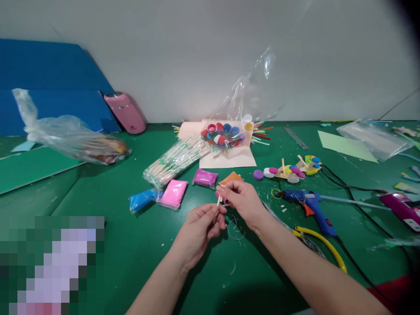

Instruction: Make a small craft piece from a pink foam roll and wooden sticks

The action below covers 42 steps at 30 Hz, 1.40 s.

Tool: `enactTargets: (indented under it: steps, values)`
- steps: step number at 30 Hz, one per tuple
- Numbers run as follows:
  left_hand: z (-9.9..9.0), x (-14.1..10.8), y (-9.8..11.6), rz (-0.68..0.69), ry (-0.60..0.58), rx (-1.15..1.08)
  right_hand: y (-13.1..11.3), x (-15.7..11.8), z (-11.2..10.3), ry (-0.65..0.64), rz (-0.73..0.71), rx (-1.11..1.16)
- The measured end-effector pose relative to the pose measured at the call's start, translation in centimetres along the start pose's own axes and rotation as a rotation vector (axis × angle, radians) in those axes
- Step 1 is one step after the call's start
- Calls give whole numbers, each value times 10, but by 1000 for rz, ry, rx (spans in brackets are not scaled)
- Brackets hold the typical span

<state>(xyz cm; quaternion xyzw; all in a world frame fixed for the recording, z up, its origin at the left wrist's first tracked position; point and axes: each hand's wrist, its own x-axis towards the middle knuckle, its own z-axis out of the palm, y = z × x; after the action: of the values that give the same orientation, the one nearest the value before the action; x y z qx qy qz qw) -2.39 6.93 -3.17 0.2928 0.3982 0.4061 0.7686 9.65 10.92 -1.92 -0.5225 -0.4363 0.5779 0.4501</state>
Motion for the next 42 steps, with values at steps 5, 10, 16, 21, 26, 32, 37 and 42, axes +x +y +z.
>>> enactTargets:
  steps: [5, 10, 16, 21, 26, 32, 37, 42]
  values:
    - [-1, 1, -1, -9, 14, -2, 1, 1, -1, -11, -17, -18]
    - [-2, 2, -2, -10, 29, -4, 2, 2, -2, -31, -28, -64]
    - [-3, 3, -3, 29, 36, -10, 0, 4, -2, -52, -71, -204]
    - [-3, 4, 1, 66, 95, -26, -4, 0, -11, -42, -181, -461]
    - [-7, 3, 5, 141, 170, -43, 4, -15, -14, -104, -336, -853]
    - [-11, 6, 4, 179, 179, -74, 21, -23, -3, -209, -382, -1163]
    - [-10, 6, 4, 200, 174, -103, 2, -47, -32, -171, -363, -1218]
    - [-6, 2, 7, 161, 154, -109, 14, -109, -115, 66, -129, -1220]
